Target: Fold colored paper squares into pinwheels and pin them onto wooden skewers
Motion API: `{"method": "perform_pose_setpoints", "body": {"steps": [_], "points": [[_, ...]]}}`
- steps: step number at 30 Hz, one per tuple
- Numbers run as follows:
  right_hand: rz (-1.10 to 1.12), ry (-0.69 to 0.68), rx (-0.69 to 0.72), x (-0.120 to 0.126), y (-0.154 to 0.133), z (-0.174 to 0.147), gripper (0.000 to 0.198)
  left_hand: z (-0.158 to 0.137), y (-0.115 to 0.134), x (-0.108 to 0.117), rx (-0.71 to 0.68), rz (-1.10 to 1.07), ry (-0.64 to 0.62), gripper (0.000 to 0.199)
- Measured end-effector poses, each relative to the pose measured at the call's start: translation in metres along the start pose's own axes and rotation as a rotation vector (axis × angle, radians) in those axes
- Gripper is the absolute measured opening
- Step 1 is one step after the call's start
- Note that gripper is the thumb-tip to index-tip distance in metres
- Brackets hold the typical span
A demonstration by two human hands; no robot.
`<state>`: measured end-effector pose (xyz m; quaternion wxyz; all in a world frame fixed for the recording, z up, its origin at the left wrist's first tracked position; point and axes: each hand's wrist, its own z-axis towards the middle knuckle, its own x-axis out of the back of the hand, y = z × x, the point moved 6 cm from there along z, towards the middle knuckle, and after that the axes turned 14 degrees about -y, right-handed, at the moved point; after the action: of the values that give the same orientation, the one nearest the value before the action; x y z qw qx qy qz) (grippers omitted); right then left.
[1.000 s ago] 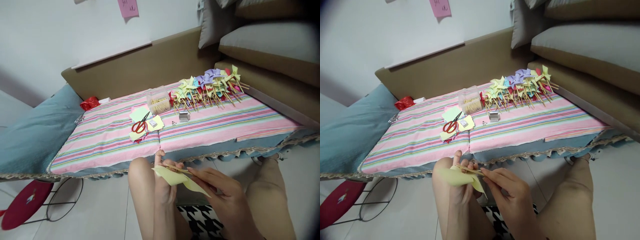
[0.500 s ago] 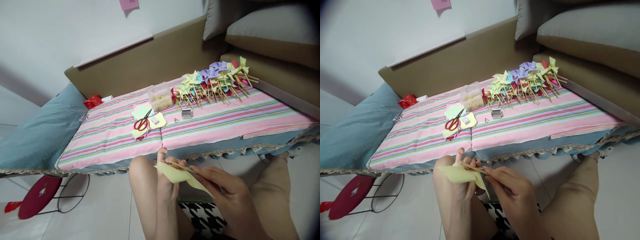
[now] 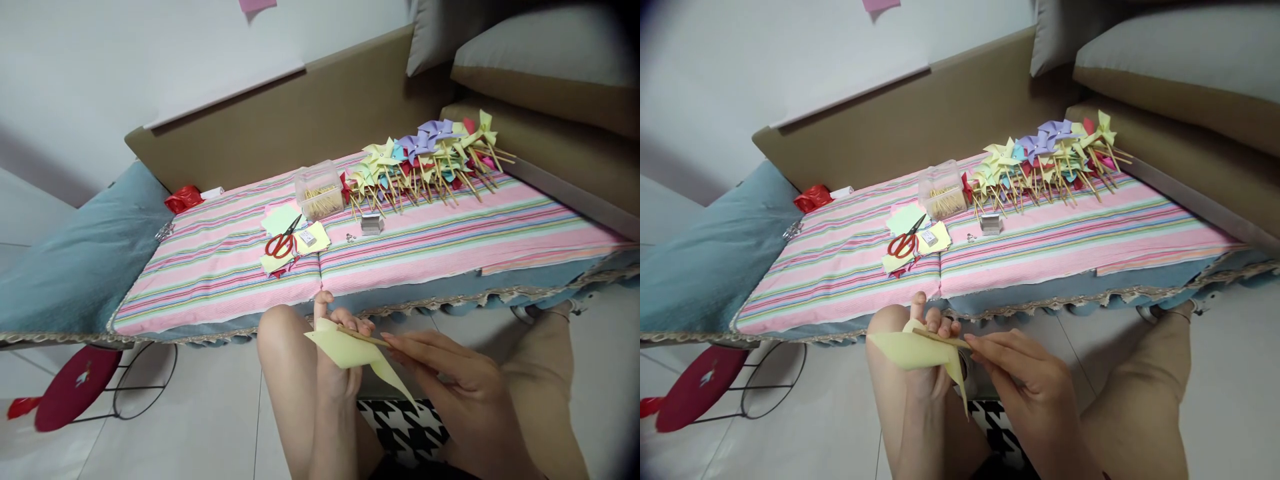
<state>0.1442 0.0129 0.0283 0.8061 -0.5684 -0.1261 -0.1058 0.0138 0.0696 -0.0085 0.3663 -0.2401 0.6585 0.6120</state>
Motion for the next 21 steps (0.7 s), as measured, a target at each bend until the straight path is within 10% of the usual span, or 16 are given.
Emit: {"method": "perform_pose_setpoints", "body": {"steps": [11, 21], "points": [[0.017, -0.049, -0.042, -0.005, 0.001, 0.002, 0.018, -0.005, -0.001, 0.002, -0.053, 0.035, 0.013, 0.068], [0.311, -0.459, -0.532, -0.03, 0.082, -0.02, 0.028, 0.002, 0.022, 0.028, -0.189, 0.353, 0.347, 0.053]]}}
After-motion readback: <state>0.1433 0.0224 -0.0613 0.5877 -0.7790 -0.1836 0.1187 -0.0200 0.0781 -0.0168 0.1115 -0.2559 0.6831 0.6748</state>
